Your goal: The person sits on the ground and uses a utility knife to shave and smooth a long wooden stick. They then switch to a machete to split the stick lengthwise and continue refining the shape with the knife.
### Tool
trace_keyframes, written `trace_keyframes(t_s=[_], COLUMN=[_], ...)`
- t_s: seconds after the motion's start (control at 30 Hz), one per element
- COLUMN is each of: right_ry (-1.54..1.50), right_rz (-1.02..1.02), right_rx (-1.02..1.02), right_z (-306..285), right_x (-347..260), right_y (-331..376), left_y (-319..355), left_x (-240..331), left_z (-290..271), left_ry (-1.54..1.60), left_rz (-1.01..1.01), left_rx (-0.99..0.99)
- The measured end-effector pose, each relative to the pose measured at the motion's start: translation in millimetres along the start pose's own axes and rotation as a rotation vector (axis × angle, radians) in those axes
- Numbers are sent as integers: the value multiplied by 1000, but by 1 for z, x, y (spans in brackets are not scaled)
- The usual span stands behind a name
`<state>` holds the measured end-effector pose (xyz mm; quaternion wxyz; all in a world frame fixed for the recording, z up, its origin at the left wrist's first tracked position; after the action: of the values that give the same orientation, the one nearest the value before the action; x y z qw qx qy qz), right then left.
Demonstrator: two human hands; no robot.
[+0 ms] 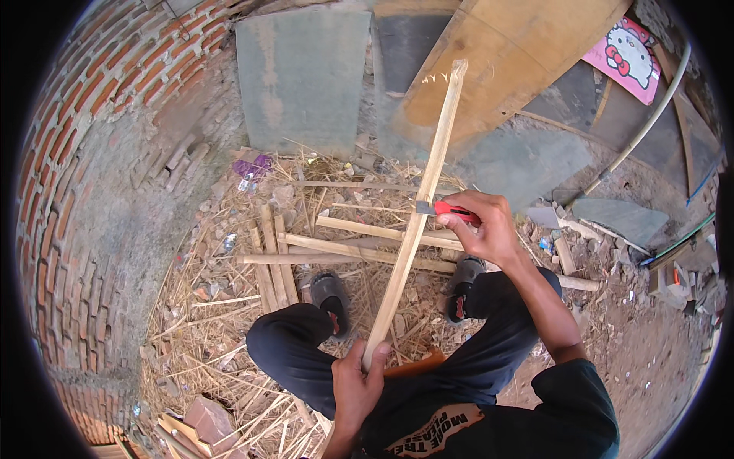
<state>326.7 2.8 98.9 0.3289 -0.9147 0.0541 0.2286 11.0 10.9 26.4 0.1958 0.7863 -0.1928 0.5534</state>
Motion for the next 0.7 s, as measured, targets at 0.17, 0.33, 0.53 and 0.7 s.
trace_keyframes(t_s=[0.17, 0.33, 0.53, 0.7], right_ry=[45, 197, 353, 342], right_rz=[40, 240, 266, 283], right_rx=[45, 44, 71, 100], right_z=[-6, -21, -30, -20], right_x=[20, 66, 117, 110], right_y=[-28, -65, -90, -79], left_y=[9, 25, 41, 38], left_x=[-6, -17, -27, -54], left_z=[-4, -8, 0, -7], left_ry=[28, 25, 99, 101], left_rz=[-16, -92, -168, -185], left_rx=[29, -14, -61, -131])
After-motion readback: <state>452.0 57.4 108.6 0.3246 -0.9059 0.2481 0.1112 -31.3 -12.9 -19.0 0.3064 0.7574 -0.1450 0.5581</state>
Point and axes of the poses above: each hand's wrist, its own y-axis away from the middle knuckle, its own z-axis out of the palm, x = y × z, the point moved 6 cm from there along -y, towards the middle knuckle, and after that the axes turned 10 degrees about y, right-handed, at the moved point
